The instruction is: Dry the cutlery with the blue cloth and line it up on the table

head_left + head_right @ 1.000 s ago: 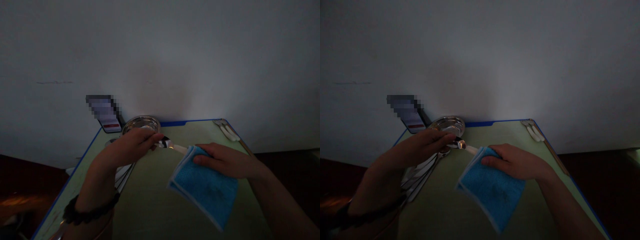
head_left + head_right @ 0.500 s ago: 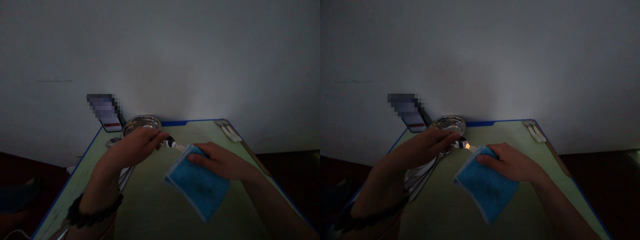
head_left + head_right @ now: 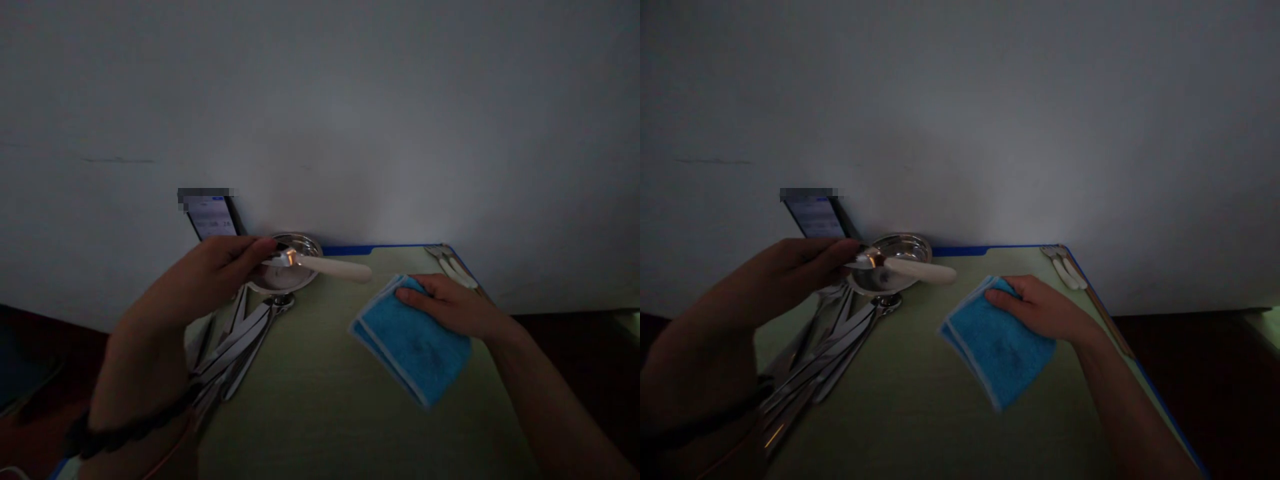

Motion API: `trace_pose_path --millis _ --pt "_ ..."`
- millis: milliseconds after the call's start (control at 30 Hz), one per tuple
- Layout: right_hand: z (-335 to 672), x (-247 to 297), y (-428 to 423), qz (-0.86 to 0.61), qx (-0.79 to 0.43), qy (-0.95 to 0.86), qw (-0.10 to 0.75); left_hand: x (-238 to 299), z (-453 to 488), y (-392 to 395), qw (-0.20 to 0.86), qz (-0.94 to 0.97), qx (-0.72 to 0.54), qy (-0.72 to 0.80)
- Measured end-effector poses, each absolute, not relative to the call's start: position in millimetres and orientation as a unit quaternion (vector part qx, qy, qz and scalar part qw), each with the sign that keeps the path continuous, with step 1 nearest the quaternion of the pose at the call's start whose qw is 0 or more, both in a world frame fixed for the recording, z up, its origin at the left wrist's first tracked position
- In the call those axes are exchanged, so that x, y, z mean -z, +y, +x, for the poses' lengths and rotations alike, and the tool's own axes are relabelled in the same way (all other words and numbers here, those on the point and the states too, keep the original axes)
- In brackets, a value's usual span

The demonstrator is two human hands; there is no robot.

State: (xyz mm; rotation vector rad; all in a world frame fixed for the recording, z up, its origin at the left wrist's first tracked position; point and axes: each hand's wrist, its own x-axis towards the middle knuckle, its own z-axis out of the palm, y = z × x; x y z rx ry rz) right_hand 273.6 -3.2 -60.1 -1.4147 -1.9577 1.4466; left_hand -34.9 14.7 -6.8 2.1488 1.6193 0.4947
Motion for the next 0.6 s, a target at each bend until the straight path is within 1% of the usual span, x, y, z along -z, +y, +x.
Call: trace_pose_path --millis 67,200,267,367,500,533,600 --pt "274.7 70.5 -1.8 -0.517 -0.568 -0.617 0.167 4.7 -36.8 13.6 0.184 0.754 -0.204 0.596" --pt "254.3 100.2 -1.7 -0.524 -0.697 -0.435 0.224 7.7 -28.6 17.0 0.187 0.759 -0.220 0.583" --pt "240.9 112.7 -2.0 -0.521 -0.718 -0.401 0.229 11.0 -22.5 19.5 0.191 0.765 -0.208 0.579" --pt "231.1 118.3 -0.9 -0.522 -0.679 -0.477 0.197 14.7 -15.3 21.8 0.193 0.777 -0.207 0.562" --pt "242.3 104.0 4.7 -0.386 -0.636 -0.657 0.121 17.7 -8.7 23.7 0.191 0.806 -0.201 0.523" --pt "247.6 99.1 6.4 -0.366 -0.621 -0.681 0.125 18.8 -7.1 24.5 0.189 0.813 -0.196 0.515" --pt "258.0 90.2 9.2 -0.390 -0.587 -0.686 0.182 22.1 -2.8 26.7 0.177 0.829 -0.183 0.497"
